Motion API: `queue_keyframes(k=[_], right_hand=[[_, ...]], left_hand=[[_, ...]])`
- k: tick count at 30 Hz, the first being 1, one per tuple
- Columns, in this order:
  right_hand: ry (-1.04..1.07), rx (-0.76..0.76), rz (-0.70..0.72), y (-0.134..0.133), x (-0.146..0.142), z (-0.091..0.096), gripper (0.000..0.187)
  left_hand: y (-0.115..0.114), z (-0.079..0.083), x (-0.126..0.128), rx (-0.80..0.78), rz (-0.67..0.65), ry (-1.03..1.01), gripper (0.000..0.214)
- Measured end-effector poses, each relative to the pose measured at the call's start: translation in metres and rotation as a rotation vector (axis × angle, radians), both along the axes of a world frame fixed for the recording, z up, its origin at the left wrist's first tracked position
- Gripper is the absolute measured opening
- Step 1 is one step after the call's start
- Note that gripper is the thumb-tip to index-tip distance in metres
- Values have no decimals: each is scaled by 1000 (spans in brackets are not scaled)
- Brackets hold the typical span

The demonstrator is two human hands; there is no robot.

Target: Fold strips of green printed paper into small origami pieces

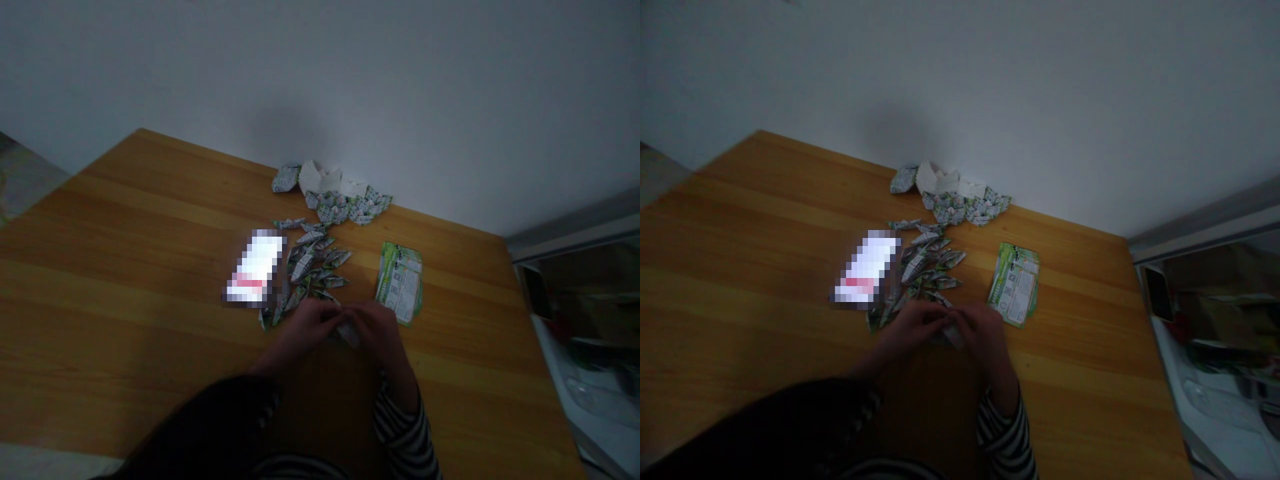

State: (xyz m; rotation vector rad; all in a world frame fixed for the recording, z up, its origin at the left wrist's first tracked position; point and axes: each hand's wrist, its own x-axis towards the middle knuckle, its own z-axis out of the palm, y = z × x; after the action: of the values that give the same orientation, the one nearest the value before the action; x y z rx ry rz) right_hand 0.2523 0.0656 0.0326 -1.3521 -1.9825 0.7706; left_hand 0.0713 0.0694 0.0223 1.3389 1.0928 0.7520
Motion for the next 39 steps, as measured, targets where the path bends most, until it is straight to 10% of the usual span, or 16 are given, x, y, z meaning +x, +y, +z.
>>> queue_keyframes(k=[10,23,29,35,39], right_hand=[[242,142,-556,-24,-36,3,25],[109,241,-381,-19,-32,2,23],[202,161,-478,-26,-37,5,26],[249,117,-689,-28,-36,-1,31],[263,108,-679,-30,-43,-3,32]], left_hand=[[-4,9,16,-269,245,-303,28],[-3,19,10,-100,373,-187,40],[-11,16,16,-56,435,-136,37],[-6,14,17,-126,167,-204,30],[-8,17,15,-8,284,-47,21]])
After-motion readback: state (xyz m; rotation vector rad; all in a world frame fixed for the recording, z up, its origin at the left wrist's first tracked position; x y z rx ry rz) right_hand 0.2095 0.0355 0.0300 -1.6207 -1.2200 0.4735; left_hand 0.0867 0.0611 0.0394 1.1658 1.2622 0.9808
